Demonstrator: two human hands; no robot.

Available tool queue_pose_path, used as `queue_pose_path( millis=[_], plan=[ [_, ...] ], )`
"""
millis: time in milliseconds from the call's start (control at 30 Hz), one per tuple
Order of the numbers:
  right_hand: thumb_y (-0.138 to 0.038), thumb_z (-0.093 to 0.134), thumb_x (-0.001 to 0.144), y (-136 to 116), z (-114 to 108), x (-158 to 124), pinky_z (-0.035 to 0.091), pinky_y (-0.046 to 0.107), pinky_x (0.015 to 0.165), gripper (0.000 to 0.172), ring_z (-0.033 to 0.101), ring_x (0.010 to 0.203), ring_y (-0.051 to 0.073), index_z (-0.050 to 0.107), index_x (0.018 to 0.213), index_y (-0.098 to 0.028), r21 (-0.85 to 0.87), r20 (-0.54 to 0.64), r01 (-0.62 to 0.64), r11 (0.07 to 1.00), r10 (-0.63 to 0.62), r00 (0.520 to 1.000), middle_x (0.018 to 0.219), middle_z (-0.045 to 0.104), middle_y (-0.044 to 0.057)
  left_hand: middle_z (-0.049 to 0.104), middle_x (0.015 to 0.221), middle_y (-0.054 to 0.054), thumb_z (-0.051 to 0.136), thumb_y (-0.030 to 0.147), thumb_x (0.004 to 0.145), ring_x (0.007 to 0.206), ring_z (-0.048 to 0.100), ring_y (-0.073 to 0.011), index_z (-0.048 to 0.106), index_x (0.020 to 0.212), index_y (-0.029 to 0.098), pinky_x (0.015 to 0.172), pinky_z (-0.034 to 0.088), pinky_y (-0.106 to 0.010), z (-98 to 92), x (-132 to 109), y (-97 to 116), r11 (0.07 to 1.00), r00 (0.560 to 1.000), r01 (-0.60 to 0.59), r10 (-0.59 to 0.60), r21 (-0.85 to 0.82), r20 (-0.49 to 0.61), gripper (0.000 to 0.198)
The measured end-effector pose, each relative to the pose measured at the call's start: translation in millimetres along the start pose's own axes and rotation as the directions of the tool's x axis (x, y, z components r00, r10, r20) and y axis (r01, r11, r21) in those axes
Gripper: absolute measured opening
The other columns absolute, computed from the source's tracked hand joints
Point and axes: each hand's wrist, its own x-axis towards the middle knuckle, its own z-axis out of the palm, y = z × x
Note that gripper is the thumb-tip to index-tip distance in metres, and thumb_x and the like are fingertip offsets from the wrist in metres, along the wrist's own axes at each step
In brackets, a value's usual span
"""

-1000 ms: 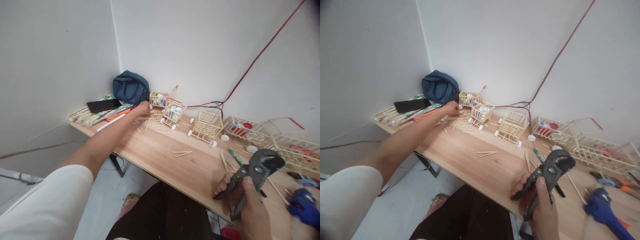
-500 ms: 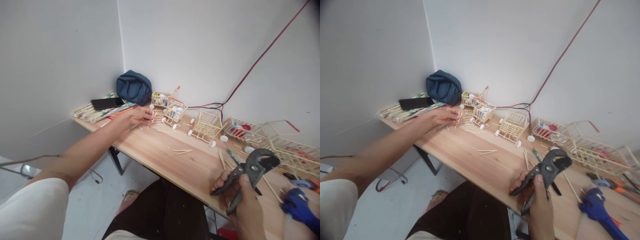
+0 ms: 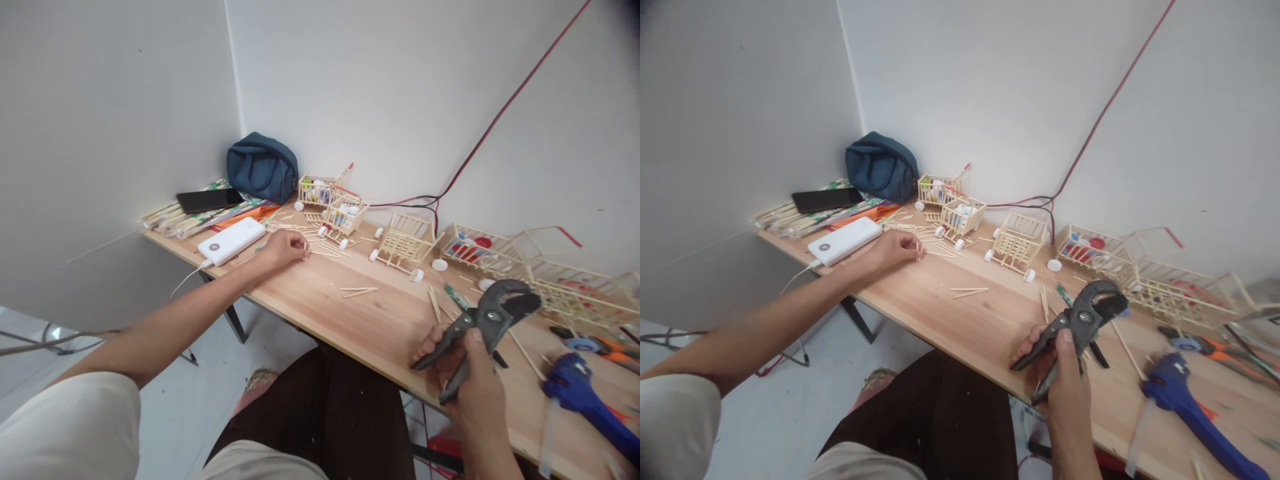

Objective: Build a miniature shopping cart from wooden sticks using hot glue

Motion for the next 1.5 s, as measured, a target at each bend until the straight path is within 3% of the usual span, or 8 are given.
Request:
queue_pose_path(
  millis=[133, 333, 567, 833, 933, 1100, 1367, 1500],
  plan=[
    [-0.055, 0.069, 0.07, 1.8, -0.3, 0.1, 0.05, 0.028, 0.048, 0.037, 0.054, 0.052, 0.014, 0.056, 0.073, -0.02, 0.007, 0.012, 0.029, 1.0, -0.03, 0.999, 0.063, 0.055, -0.002, 0.062, 0.062, 0.001, 0.06, 0.019, 0.065, 0.057, 0.049, -0.0086, 0.065, 0.067, 0.012, 0.052, 0.031, -0.019, 4.3, -7.2, 3.0, 0.994, 0.998, -0.051, 0.053, 0.094, -0.02, 0.008],
    [-0.052, 0.071, 0.07, -4.8, 19.0, 6.2, 0.048, 0.029, 0.054, 0.036, 0.055, 0.058, 0.015, 0.062, 0.077, -0.017, -0.295, 0.067, 0.041, 0.955, -0.022, 0.998, 0.064, 0.06, 0.001, 0.063, 0.062, -0.001, 0.067, 0.024, 0.063, 0.056, 0.052, -0.0081, 0.064, 0.068, 0.012, 0.056, 0.038, -0.019, 27.0, -13.8, 35.7, 0.941, 0.971, 0.133, -0.06, -0.311, 0.233, 0.013],
    [-0.049, 0.063, 0.076, -21.1, 65.7, 26.9, 0.044, 0.028, 0.06, 0.032, 0.055, 0.06, 0.015, 0.063, 0.082, -0.018, -0.71, 0.291, 0.318, 0.628, -0.148, 0.945, 0.066, 0.061, 0.0, 0.059, 0.058, 0.002, 0.064, 0.02, 0.066, 0.056, 0.051, -0.0092, 0.066, 0.065, 0.015, 0.053, 0.035, -0.019, 76.4, -26.6, 82.6, 0.984, 0.975, -0.069, 0.102, -0.167, 0.199, 0.006],
    [-0.039, 0.059, 0.079, -28.8, 59.8, 35.4, 0.038, 0.026, 0.061, 0.021, 0.056, 0.065, 0.016, 0.064, 0.08, -0.019, -0.848, 0.315, 0.404, 0.342, -0.288, 0.904, 0.069, 0.064, 0.001, 0.048, 0.049, 0.003, 0.062, 0.019, 0.068, 0.051, 0.044, -0.0078, 0.063, 0.054, 0.013, 0.05, 0.028, -0.021, 101.8, -20.2, 90.2, 0.978, 0.965, -0.203, 0.192, 0.047, 0.181, 0.014],
    [-0.038, 0.059, 0.077, -30.0, 53.6, 38.6, 0.039, 0.026, 0.06, 0.02, 0.057, 0.065, 0.016, 0.065, 0.077, -0.019, -0.853, 0.296, 0.375, 0.364, -0.254, 0.921, 0.068, 0.064, 0.001, 0.044, 0.047, 0.004, 0.064, 0.021, 0.065, 0.049, 0.04, -0.0068, 0.064, 0.056, 0.012, 0.048, 0.027, -0.02, 102.9, -14.1, 86.3, 0.986, 0.935, -0.079, 0.123, -0.144, 0.332, 0.013],
    [-0.044, 0.059, 0.075, -31.8, 42.3, 45.6, 0.038, 0.025, 0.051, 0.027, 0.054, 0.052, 0.015, 0.065, 0.082, -0.018, -0.811, 0.215, 0.214, 0.545, -0.064, 0.975, 0.058, 0.058, -0.001, 0.052, 0.051, 0.002, 0.068, 0.032, 0.066, 0.047, 0.04, -0.006, 0.07, 0.067, 0.009, 0.048, 0.03, -0.02, 103.5, -4.1, 76.0, 0.926, 0.796, 0.093, 0.152, -0.367, 0.586, 0.023],
    [-0.032, 0.056, 0.077, -24.0, 38.5, 37.8, 0.038, 0.025, 0.062, 0.014, 0.057, 0.068, 0.016, 0.063, 0.078, -0.02, -0.9, 0.334, 0.368, 0.234, -0.172, 0.927, 0.072, 0.065, 0.001, 0.071, 0.07, -0.003, 0.062, 0.017, 0.067, 0.065, 0.06, -0.013, 0.076, 0.073, 0.01, 0.063, 0.041, -0.02, 122.2, -9.0, 63.3, 0.958, 0.88, -0.174, 0.255, -0.227, 0.401, 0.016],
    [-0.03, 0.056, 0.076, -24.2, 36.7, 35.2, 0.038, 0.025, 0.061, 0.012, 0.056, 0.068, 0.016, 0.062, 0.078, -0.02, -0.901, 0.353, 0.382, 0.203, -0.168, 0.921, 0.072, 0.065, 0.001, 0.071, 0.071, -0.004, 0.06, 0.017, 0.071, 0.067, 0.06, -0.0137, 0.075, 0.072, 0.009, 0.062, 0.04, -0.02, 124.8, -17.2, 62.7, 0.957, 0.895, -0.236, 0.282, -0.169, 0.345, 0.017]
  ],
)
